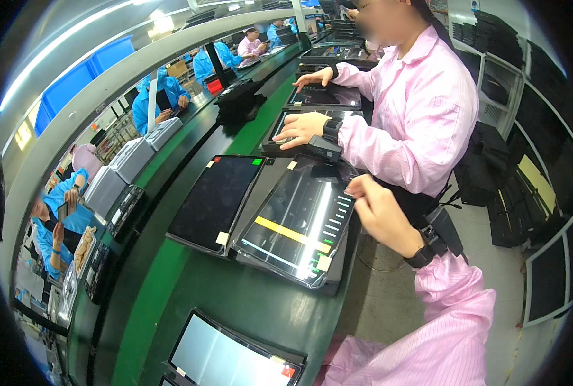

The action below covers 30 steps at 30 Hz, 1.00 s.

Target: Testing tablet screens for functionality, touch responsiveness, and display quality on a factory assembly line.

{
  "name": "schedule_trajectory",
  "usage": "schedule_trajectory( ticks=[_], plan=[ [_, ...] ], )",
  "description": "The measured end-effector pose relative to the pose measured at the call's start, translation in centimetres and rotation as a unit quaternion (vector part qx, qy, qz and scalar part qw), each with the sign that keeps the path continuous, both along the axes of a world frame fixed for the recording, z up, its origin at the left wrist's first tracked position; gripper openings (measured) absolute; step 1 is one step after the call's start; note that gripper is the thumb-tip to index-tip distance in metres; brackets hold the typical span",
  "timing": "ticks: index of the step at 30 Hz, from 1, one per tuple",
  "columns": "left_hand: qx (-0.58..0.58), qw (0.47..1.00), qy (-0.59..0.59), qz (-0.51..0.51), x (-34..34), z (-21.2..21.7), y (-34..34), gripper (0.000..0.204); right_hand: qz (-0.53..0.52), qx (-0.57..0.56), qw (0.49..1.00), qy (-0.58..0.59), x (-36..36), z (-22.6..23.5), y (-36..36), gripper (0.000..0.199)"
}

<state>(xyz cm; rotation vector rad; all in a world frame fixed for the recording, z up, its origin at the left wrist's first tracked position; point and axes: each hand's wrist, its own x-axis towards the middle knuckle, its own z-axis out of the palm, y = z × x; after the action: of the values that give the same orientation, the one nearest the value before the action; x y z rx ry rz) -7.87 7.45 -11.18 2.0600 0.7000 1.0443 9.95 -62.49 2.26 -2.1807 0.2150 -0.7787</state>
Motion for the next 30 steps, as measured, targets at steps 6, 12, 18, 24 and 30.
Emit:
schedule_trajectory(
  ticks=[6, 12, 18, 24, 30],
  plan=[
    [-0.006, 1.0, 0.0, -0.002, 0.0, 0.6, -1.2, 0.032, -0.059, 0.143, 0.988, 0.027, -1.3, -4.7, -1.8, 0.026],
    [0.004, 1.0, 0.008, 0.011, 0.3, 1.0, -1.5, 0.032, -0.014, 0.279, 0.96, -0.006, 0.3, -6.8, -2.1, 0.036],
    [-0.002, 1.0, -0.007, 0.004, -0.3, 1.0, -1.9, 0.032, -0.011, 0.316, 0.946, -0.077, 1.2, -7.2, -1.6, 0.045],
    [-0.007, 1.0, -0.006, 0.008, -0.5, 1.4, -2.1, 0.029, -0.042, 0.29, 0.956, -0.016, 2.6, -5.5, -1.4, 0.051],
    [-0.012, 1.0, -0.008, 0.003, -0.7, 1.2, -1.6, 0.029, -0.036, 0.227, 0.973, -0.015, 4.7, -7.5, -2.4, 0.059]
  ],
)
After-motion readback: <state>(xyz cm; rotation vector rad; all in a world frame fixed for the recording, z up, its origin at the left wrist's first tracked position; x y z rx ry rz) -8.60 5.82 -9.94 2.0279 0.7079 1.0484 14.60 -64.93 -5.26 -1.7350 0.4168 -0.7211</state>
